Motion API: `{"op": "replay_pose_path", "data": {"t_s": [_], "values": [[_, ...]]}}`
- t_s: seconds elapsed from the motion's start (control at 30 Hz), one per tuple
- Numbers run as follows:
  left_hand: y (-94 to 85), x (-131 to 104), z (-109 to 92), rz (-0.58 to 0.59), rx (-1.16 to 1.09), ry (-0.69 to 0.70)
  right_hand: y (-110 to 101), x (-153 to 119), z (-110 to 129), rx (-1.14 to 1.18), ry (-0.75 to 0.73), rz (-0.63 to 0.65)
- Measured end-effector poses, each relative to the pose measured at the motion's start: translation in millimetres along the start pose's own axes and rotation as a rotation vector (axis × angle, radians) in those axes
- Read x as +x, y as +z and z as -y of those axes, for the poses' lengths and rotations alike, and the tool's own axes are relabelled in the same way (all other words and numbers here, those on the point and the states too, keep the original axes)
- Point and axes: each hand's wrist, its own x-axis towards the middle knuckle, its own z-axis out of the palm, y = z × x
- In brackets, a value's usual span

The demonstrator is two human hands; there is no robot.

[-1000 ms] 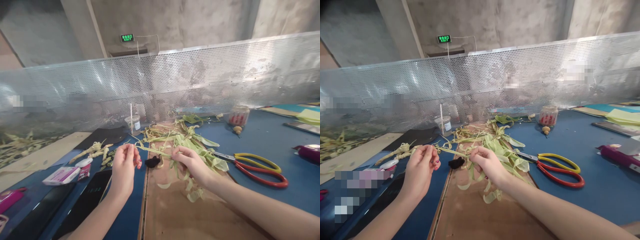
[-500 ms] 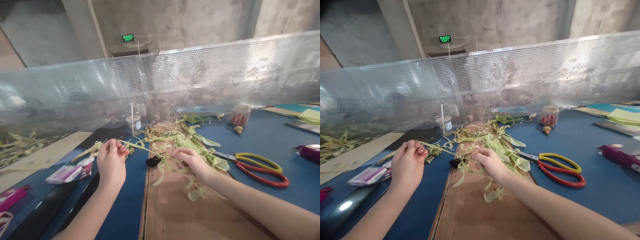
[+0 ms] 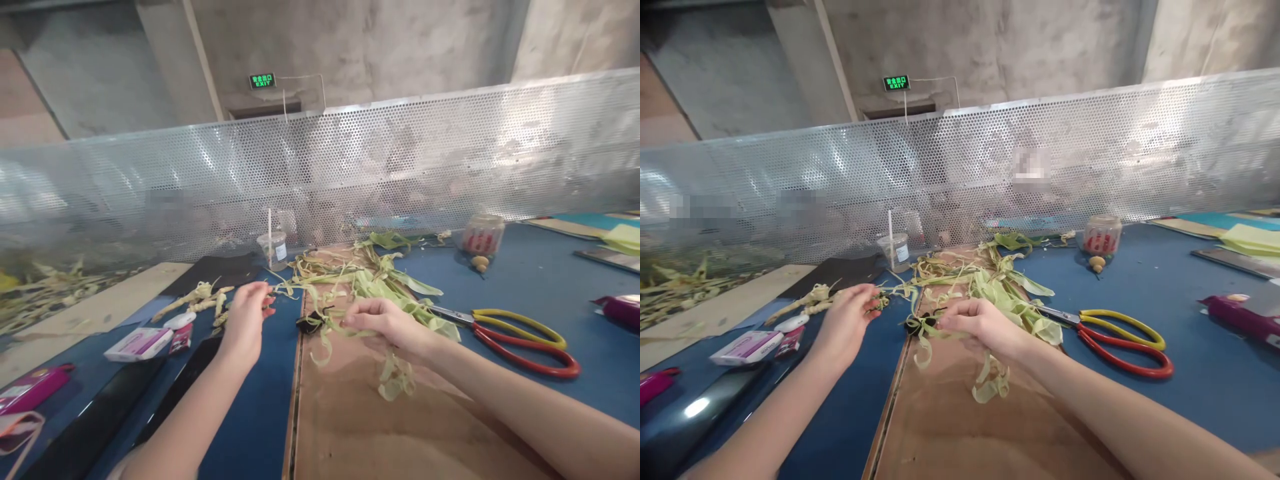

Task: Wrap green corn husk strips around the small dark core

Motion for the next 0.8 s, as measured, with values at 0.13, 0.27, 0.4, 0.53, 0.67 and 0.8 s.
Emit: {"op": "replay_pose_path", "data": {"t_s": [0.13,0.27,0.4,0.53,0.67,0.8], "values": [[9.7,-18,9,0.042,0.213,0.122,2,2,-3,0.036,0.000,-0.046],[10.9,-35,-1,0.090,0.411,0.574,2,2,-4,0.123,-0.005,-0.025],[11.1,-47,-13,0.274,0.742,0.831,4,1,-1,0.195,0.006,-0.027],[16.0,-50,-8,0.339,0.882,0.876,6,-1,1,0.219,0.013,-0.026],[18.4,-49,-1,0.471,0.816,0.850,8,-1,0,0.206,0.016,-0.050],[17.6,-49,-3,0.578,0.690,0.688,7,0,-2,0.186,0.023,-0.071]]}}
